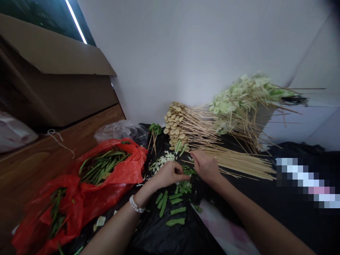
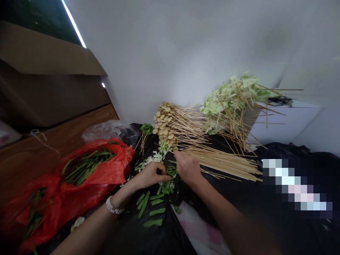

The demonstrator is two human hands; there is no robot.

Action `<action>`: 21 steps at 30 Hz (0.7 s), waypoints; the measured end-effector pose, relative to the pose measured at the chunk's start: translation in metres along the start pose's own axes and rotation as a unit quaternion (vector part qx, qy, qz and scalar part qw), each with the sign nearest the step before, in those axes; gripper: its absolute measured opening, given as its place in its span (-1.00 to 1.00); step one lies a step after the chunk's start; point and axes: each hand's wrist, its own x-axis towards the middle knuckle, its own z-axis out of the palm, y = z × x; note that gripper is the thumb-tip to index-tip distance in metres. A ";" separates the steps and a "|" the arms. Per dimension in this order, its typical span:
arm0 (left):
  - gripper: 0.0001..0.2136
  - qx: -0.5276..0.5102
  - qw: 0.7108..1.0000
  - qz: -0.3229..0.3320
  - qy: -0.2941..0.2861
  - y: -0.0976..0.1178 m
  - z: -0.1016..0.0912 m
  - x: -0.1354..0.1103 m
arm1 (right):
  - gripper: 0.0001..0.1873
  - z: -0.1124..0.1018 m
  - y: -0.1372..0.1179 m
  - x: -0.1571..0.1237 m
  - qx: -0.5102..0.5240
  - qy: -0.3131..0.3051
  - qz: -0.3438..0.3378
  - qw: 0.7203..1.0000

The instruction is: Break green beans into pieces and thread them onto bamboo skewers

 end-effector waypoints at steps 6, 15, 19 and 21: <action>-0.80 0.187 0.981 0.044 -0.009 0.006 0.005 -0.007 | -0.70 0.001 -0.004 -0.002 0.005 -0.012 -0.002 1.000; -0.88 -0.033 0.999 0.021 -0.037 -0.004 -0.002 -0.004 | -0.74 0.004 0.000 0.000 0.049 0.004 0.024 0.998; -0.85 -0.121 0.992 -0.007 0.026 -0.010 -0.008 0.000 | -0.75 0.004 0.003 0.001 0.074 0.016 0.037 0.996; -0.81 -0.145 0.986 -0.039 0.072 -0.013 -0.013 0.004 | -0.75 0.003 0.003 0.001 0.077 0.022 0.036 0.996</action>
